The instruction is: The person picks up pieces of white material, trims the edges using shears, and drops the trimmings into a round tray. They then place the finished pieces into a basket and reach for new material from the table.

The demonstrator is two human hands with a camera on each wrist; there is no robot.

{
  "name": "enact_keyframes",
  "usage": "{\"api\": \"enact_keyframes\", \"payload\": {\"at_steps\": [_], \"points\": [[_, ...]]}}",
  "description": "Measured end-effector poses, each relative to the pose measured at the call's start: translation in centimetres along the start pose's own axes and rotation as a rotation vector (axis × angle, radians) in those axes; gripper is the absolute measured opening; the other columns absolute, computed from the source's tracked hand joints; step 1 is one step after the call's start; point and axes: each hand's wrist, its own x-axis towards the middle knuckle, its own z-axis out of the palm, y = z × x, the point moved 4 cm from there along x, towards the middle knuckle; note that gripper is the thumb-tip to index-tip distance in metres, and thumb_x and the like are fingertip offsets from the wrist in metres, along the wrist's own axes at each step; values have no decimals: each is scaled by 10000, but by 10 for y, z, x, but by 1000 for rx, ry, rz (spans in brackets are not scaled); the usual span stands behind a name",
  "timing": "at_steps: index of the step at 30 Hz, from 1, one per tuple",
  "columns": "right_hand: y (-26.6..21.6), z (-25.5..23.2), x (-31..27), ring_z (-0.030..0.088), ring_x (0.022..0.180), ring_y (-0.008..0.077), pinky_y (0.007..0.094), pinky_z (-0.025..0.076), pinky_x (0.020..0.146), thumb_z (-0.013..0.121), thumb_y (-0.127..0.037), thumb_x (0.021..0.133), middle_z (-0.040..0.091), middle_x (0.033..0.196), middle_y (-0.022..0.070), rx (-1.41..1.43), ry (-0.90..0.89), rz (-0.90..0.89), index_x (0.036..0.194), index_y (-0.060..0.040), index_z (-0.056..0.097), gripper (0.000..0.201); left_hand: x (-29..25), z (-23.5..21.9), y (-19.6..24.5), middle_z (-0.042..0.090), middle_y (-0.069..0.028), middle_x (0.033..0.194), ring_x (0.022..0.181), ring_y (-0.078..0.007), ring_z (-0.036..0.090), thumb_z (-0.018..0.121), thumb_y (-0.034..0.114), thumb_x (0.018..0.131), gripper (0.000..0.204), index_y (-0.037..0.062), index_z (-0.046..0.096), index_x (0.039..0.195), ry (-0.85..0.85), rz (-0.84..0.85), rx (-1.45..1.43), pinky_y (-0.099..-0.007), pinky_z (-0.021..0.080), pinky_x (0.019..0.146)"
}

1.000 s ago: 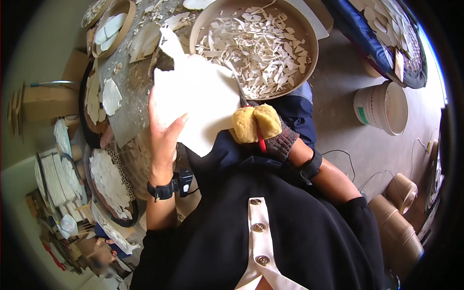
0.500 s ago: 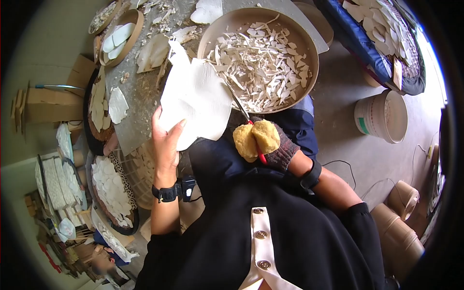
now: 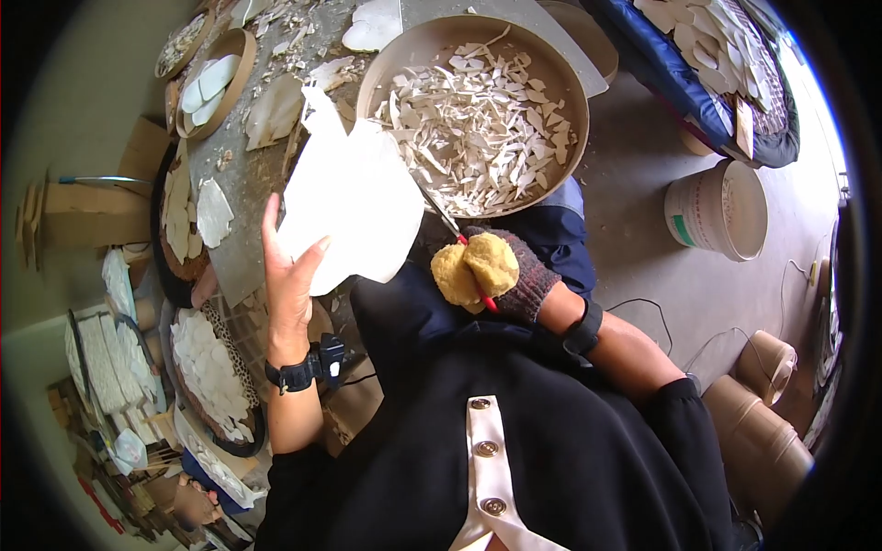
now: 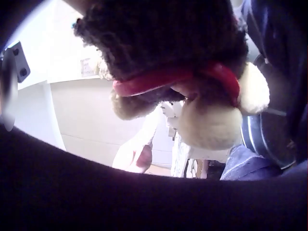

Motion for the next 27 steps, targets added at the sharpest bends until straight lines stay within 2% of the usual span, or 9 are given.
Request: {"api": "enact_keyframes", "payload": {"at_steps": [3,5,8,10,13,15,17,19,27], "points": [[5,3,0,625,839,147,287,499,768,618,-136,852,642,887,66,92,46,-54,930,-16,599,144,0,-3,9,414,-148,1298,1169,-209,451,573,-67,766,730,32,222,1398,12,12,-45,-324,389,979],[12,7,-3,624,843,162,297,494,791,592,-141,869,642,887,67,587,19,150,945,-14,603,149,0,-5,21,414,-137,1304,1177,-207,443,564,-68,770,722,33,225,1400,19,58,-63,-328,372,993],[15,10,4,622,885,178,304,485,837,542,-130,897,641,930,73,1093,-117,-141,974,-7,607,159,1,-18,36,444,-143,1277,1128,-194,488,551,-66,796,724,31,185,1412,50,225,25,-325,388,978],[6,24,-6,574,1037,211,348,435,957,519,-115,907,585,1121,148,2142,-268,135,1121,34,536,261,-2,-31,40,546,-122,1188,1076,-199,535,582,-38,801,491,0,431,1266,20,234,-4,-326,357,1002],[18,33,-12,522,1123,250,392,390,1009,467,-172,938,522,1214,174,2145,-332,129,1214,41,450,349,0,-37,47,650,-94,1064,1059,-246,580,648,69,779,127,53,665,904,-207,430,108,-400,307,1051],[30,42,-22,499,1153,270,411,372,1024,439,-209,952,495,1247,179,2365,-318,556,1240,39,423,380,-2,-30,59,515,-105,1281,1216,-280,460,635,95,778,69,150,678,778,-114,535,244,-452,252,1089],[32,44,-22,477,1175,284,421,358,1035,414,-235,960,472,1270,186,2441,-283,549,1259,33,401,402,-3,-30,63,307,-126,1446,1327,-302,291,579,148,838,177,137,659,681,-35,651,401,-428,323,1047],[20,37,-18,480,1176,289,423,353,1040,430,-221,954,484,1260,190,2449,-339,256,1245,32,421,385,-4,-26,62,309,-112,1448,1321,-304,303,556,139,853,195,163,662,690,18,716,451,-422,322,1050],[0,31,-14,554,1089,260,418,419,981,495,-150,925,557,1179,158,2217,-321,148,1165,32,501,302,5,-26,38,273,-88,1464,1319,-298,311,563,128,860,186,207,673,733,149,688,359,-410,351,1045]]}}
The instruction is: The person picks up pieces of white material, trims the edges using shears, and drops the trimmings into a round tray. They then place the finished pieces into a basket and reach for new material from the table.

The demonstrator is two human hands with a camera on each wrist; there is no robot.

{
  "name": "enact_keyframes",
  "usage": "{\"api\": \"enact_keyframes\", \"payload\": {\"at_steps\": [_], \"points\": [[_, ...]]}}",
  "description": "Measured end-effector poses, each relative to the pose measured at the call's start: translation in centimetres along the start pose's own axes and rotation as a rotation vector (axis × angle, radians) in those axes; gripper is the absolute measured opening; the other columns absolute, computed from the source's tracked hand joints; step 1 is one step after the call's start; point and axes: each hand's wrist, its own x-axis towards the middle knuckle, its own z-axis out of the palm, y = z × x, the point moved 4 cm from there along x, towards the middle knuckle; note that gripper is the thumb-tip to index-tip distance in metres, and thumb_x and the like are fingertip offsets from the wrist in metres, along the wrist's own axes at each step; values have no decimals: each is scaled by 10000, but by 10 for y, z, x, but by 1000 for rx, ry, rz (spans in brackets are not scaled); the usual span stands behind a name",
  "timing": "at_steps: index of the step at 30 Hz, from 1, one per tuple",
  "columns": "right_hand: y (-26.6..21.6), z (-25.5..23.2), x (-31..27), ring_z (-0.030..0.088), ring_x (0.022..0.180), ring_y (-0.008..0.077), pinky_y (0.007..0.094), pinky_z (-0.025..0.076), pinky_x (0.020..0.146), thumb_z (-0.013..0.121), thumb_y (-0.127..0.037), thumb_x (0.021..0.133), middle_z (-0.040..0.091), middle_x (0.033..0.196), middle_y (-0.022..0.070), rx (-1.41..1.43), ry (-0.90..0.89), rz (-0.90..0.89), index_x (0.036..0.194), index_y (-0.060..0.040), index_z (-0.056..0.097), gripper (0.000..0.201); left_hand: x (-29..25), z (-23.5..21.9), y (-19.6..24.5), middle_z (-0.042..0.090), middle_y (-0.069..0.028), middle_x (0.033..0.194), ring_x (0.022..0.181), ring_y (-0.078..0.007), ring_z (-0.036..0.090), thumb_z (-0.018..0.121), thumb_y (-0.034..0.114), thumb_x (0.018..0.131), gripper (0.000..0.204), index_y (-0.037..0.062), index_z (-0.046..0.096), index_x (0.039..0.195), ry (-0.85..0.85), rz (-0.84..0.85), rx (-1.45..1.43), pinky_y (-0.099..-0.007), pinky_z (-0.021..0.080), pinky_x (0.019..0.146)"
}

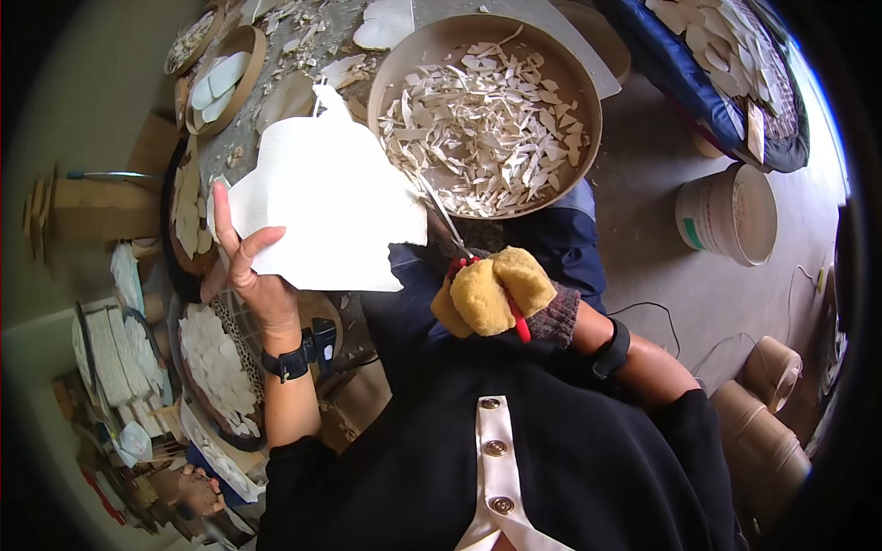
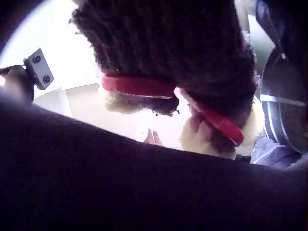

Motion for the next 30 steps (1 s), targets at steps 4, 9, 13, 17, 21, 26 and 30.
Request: {"api": "enact_keyframes", "payload": {"at_steps": [4,9,13,17,21,26,30], "points": [[-1,7,5,552,1087,275,432,415,986,473,-130,931,553,1167,181,59,-16,-47,1141,49,500,277,1,12,-1,282,-85,1459,1319,-295,315,615,103,825,142,204,682,752,-14,17,12,-420,346,1051],[-10,11,0,558,1076,273,420,431,972,483,-102,921,553,1160,186,122,27,-14,1121,63,502,260,5,26,0,288,-86,1457,1327,-301,301,624,110,814,129,197,684,741,-35,10,-35,-420,335,1055],[-21,6,-6,575,1050,256,394,459,940,514,-105,910,564,1150,179,-133,-1,-110,1117,65,514,268,11,35,-1,296,-89,1454,1336,-307,282,622,114,810,130,197,683,731,-58,-6,-66,-429,330,1056],[-25,18,-10,591,1021,233,358,479,910,527,-128,912,589,1116,150,-415,38,-141,1127,41,532,274,19,36,1,312,-88,1446,1345,-310,262,615,114,814,136,193,681,726,-96,39,-27,-441,303,1073],[-25,28,-15,593,1018,228,355,486,900,557,-121,895,597,1096,147,-564,135,-149,1113,44,539,274,23,34,7,344,-87,1427,1339,-304,277,613,109,813,124,183,678,739,-82,29,-65,-438,305,1070],[-25,34,-11,598,995,209,335,495,880,587,-118,878,600,1082,135,-796,98,-259,1107,36,543,279,20,31,13,510,-96,1287,1224,-256,443,586,57,842,189,80,632,1023,68,96,211,-396,382,1004],[-43,31,-6,628,854,199,324,493,721,563,-170,867,648,927,139,-1451,223,-458,966,27,600,223,4,24,-4,587,-108,1110,997,-135,550,544,46,895,245,-55,539,1119,32,-258,-125,-267,428,889]]}}
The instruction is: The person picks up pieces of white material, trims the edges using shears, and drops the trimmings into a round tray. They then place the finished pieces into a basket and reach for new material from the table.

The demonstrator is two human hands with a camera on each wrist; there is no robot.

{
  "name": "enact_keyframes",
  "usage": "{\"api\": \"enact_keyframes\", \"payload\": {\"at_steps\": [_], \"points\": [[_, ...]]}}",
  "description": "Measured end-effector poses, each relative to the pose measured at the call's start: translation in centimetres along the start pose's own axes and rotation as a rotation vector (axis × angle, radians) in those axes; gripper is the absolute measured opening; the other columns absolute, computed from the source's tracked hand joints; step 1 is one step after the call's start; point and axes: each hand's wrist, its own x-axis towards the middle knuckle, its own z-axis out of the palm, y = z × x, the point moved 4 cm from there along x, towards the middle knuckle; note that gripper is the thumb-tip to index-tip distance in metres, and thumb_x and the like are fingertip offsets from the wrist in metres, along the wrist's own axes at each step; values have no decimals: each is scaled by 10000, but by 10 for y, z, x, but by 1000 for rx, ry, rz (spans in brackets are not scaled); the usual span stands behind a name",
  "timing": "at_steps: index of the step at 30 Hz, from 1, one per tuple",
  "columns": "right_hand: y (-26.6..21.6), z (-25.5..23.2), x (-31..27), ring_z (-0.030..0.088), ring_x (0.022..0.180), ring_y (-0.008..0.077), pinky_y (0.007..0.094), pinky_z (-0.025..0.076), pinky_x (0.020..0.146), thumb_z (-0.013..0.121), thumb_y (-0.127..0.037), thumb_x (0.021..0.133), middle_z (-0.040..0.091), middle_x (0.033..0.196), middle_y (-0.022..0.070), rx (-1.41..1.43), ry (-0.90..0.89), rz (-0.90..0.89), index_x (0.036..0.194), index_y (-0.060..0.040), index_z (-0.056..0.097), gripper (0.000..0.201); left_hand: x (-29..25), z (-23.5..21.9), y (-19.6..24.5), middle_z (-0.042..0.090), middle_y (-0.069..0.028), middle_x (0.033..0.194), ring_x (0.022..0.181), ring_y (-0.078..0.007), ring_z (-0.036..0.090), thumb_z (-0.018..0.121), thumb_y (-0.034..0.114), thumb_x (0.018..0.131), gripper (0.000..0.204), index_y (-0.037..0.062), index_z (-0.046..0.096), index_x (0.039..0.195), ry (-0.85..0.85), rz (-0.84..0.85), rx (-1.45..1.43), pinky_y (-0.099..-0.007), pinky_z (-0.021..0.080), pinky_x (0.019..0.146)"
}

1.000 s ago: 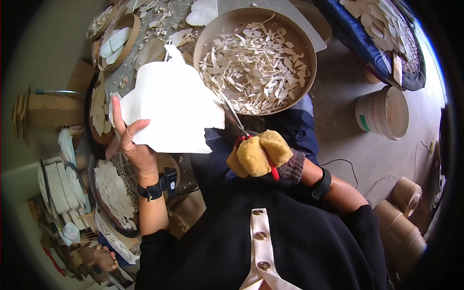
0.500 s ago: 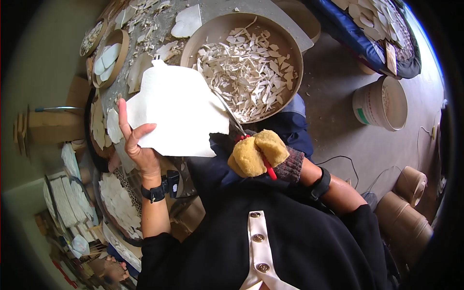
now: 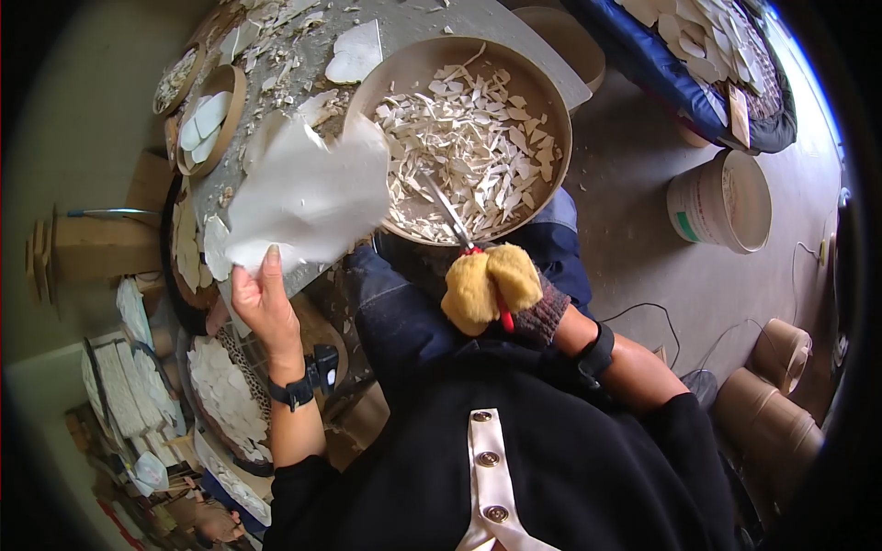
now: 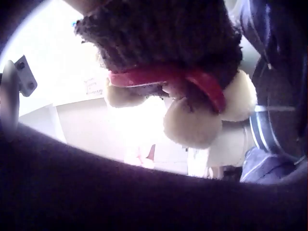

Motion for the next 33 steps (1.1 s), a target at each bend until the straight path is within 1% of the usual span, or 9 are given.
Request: {"api": "enact_keyframes", "payload": {"at_steps": [4,6,8,11,14,18,22,27,33], "points": [[24,-6,-6,621,905,177,291,497,767,540,-206,902,643,981,115,-154,50,94,1015,40,592,276,-16,9,-9,601,-95,1052,915,-135,587,540,7,878,250,-23,507,1123,-106,-401,-302,-267,466,835],[31,-5,-5,612,945,199,310,499,785,540,-194,907,631,1015,117,271,5,225,1038,61,572,289,-26,11,-20,603,-100,1051,924,-141,593,539,-5,871,255,-10,497,1123,-171,-525,-384,-274,478,831],[30,-7,-6,612,948,213,318,496,792,526,-179,912,630,1010,121,135,51,145,1042,55,569,272,-36,14,-23,603,-102,1050,928,-144,601,535,-20,862,267,2,484,1123,-193,-635,-434,-285,497,817],[39,-5,-9,607,937,240,337,486,808,481,-136,918,624,991,128,174,99,75,1056,11,567,219,-44,16,-22,607,-102,1043,922,-143,602,537,-21,860,267,3,487,1121,-179,-670,-457,-288,497,822],[30,-4,-7,602,924,261,342,483,817,476,-120,907,619,983,133,-340,-11,-56,1054,-8,568,206,-52,15,-31,592,-101,1077,954,-169,598,544,-7,859,289,23,478,1139,-214,-687,-463,-319,496,840],[32,0,-7,595,933,276,353,480,825,465,-107,901,617,978,130,-218,19,34,1045,-14,568,200,-62,14,-35,591,-97,1077,958,-168,591,540,-8,857,310,26,477,1159,-236,-690,-401,-317,486,851],[22,5,-7,574,907,305,386,464,742,559,-106,786,605,962,154,-935,11,-211,1026,-30,580,253,-63,21,-16,585,-92,1094,996,-173,570,533,14,859,314,30,487,1169,-170,-683,-528,-322,465,883],[41,-5,-9,562,813,340,397,447,668,638,-133,669,611,880,136,-871,161,-221,973,-51,608,316,-103,37,-19,554,-92,1168,1066,-183,531,525,65,871,366,49,458,1230,73,-584,-654,-334,435,927],[9,13,1,569,748,334,397,451,657,673,-159,664,616,809,114,-946,112,-300,927,-61,620,285,-115,63,-21,550,-122,1152,978,-210,590,546,53,875,457,25,346,1284,-82,-589,-348,-324,538,729]]}}
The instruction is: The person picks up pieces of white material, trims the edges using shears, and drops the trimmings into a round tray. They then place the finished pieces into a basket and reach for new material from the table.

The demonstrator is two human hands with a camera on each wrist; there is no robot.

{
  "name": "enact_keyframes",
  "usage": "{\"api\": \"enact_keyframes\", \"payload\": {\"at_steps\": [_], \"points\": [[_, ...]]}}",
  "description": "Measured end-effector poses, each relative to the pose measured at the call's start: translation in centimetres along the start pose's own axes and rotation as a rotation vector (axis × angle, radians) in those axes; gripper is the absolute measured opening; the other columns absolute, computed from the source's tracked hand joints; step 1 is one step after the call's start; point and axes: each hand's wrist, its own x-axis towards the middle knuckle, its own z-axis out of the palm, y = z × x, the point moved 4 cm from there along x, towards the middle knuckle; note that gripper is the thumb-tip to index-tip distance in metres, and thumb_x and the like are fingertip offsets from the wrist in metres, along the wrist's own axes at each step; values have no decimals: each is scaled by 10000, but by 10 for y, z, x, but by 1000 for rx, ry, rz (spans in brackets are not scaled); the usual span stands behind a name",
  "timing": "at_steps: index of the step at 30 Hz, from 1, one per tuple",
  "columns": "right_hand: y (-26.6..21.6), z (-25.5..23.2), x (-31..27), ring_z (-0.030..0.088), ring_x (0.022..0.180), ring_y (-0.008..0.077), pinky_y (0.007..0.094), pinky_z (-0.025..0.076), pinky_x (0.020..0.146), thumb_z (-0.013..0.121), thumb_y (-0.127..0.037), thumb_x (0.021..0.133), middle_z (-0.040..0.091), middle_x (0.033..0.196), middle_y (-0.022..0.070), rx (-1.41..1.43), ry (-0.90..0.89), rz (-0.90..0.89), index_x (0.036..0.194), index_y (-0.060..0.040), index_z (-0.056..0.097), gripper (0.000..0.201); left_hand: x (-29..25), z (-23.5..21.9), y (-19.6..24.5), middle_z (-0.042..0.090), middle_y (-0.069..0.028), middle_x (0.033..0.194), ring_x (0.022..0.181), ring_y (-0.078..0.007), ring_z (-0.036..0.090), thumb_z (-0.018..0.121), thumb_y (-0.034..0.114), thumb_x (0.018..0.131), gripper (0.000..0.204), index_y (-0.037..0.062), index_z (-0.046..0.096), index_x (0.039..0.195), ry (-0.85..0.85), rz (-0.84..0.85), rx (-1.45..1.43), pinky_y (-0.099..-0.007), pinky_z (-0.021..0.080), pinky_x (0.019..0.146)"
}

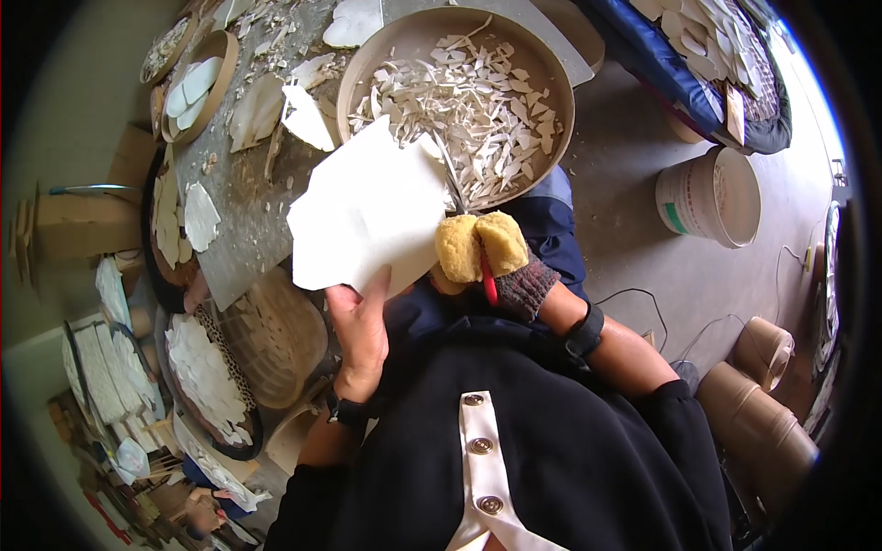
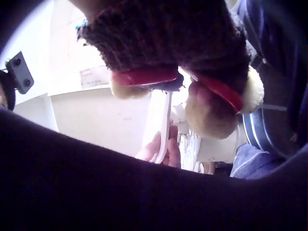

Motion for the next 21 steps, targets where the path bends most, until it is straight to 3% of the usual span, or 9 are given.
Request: {"api": "enact_keyframes", "payload": {"at_steps": [3,8,9,12,13,15,18,19,21], "points": [[-4,-4,3,579,766,329,389,458,669,659,-157,693,622,820,118,-28,-35,-27,932,-65,623,259,4,0,6,568,-110,1086,885,-149,602,614,61,842,439,-26,417,1225,-10,-31,-51,-263,547,629],[-11,-11,5,597,818,310,373,473,701,598,-124,770,631,854,119,95,-38,-12,956,-56,610,199,11,-14,4,574,-114,1100,889,-179,611,581,66,846,427,14,406,1233,-37,-83,10,-301,535,653],[-13,-11,4,601,835,304,367,479,714,565,-95,796,635,861,116,-41,-30,-76,971,-46,602,185,12,-14,6,577,-112,1094,890,-177,610,585,70,843,427,14,412,1229,-31,-80,5,-299,533,649],[-6,-7,0,601,830,305,368,481,726,578,-97,787,637,870,109,16,-15,-54,969,-41,601,192,12,-11,14,576,-110,1093,906,-174,605,589,74,836,443,14,407,1235,-29,-45,2,-292,527,641],[10,3,-6,597,878,294,365,478,764,549,-116,821,632,924,112,409,-96,151,1003,-35,591,204,13,-11,17,572,-113,1095,910,-172,602,593,62,829,455,-2,401,1236,-42,-54,-12,-290,532,647],[37,21,-21,588,974,273,359,472,838,492,-154,889,621,1031,118,1322,54,655,1073,-22,571,239,15,-13,23,564,-120,1098,917,-168,596,602,37,816,477,-34,390,1238,-62,-73,-44,-287,541,659],[33,26,-23,573,1049,247,364,457,924,395,-184,951,583,1138,144,1946,-16,742,1141,27,525,313,22,-22,31,547,-124,1128,989,-177,567,602,30,806,499,-30,379,1249,-150,-133,-41,-302,525,750],[28,19,-20,575,1045,243,361,457,925,396,-181,952,577,1145,150,1899,-101,587,1146,32,518,313,27,-27,35,539,-125,1139,1012,-178,555,596,23,808,499,-30,373,1252,-137,-84,-48,-310,510,788],[14,15,-13,578,1038,248,360,456,932,411,-163,950,576,1135,161,2006,-154,588,1146,40,508,299,36,-36,41,524,-127,1161,1057,-181,531,583,11,812,499,-31,361,1257,-111,15,-57,-326,482,864]]}}
